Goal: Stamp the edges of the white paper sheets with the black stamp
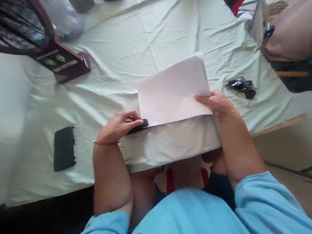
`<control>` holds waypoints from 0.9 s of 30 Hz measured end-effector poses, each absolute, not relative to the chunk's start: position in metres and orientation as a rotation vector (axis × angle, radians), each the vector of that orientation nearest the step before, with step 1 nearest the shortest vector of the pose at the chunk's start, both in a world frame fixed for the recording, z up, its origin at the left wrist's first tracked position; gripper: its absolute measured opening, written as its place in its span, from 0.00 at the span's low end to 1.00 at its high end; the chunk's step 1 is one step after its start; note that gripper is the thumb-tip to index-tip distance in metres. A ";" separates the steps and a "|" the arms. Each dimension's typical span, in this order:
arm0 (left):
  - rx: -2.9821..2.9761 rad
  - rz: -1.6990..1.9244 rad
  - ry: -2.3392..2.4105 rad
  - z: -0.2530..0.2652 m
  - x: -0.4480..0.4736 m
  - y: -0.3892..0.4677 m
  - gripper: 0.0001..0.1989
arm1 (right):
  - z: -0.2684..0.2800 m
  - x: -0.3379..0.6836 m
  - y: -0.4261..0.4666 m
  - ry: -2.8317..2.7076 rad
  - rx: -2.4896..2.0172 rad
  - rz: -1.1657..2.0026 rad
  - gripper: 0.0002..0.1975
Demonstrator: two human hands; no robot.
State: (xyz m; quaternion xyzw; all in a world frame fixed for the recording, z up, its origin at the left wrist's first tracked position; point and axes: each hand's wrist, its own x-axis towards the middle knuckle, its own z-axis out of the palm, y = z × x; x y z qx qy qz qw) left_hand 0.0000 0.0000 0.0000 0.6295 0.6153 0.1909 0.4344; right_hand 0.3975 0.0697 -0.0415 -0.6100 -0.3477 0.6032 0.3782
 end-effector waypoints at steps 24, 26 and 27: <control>1.139 1.207 1.512 -0.023 0.010 0.003 0.16 | -0.051 0.384 0.072 -0.878 -1.211 1.272 0.25; 1.158 1.199 1.557 -0.023 0.011 0.003 0.20 | -0.054 0.384 0.074 -0.922 -1.224 1.253 0.23; 1.173 1.203 1.580 -0.023 0.012 0.003 0.23 | -0.055 0.384 0.075 -0.936 -1.233 1.243 0.22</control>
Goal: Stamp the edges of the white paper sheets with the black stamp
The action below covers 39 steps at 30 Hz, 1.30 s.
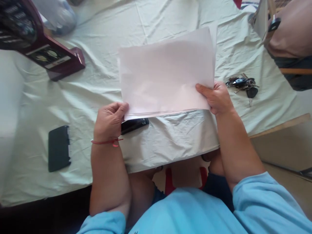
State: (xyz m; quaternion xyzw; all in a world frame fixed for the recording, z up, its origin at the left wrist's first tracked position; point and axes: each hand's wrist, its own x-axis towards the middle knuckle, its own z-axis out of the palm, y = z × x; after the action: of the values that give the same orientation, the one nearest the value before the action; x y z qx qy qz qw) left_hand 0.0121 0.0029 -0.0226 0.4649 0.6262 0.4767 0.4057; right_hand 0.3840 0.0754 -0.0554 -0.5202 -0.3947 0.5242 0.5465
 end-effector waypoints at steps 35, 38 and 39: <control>1.070 1.406 1.531 -0.032 0.018 0.009 0.27 | -0.048 0.380 0.074 -0.875 -1.253 1.253 0.26; 1.071 1.413 1.527 -0.031 0.020 0.008 0.31 | -0.047 0.377 0.073 -0.879 -1.247 1.247 0.26; 1.076 1.415 1.522 -0.031 0.020 0.007 0.34 | -0.046 0.377 0.072 -0.875 -1.240 1.246 0.26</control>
State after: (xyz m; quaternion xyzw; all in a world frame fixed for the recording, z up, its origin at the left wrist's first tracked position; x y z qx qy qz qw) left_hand 0.0201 0.0071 -0.0308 0.4234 0.5989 0.5568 0.3900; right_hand 0.3765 0.0722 -0.0458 -0.5251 -0.3706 0.5276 0.5555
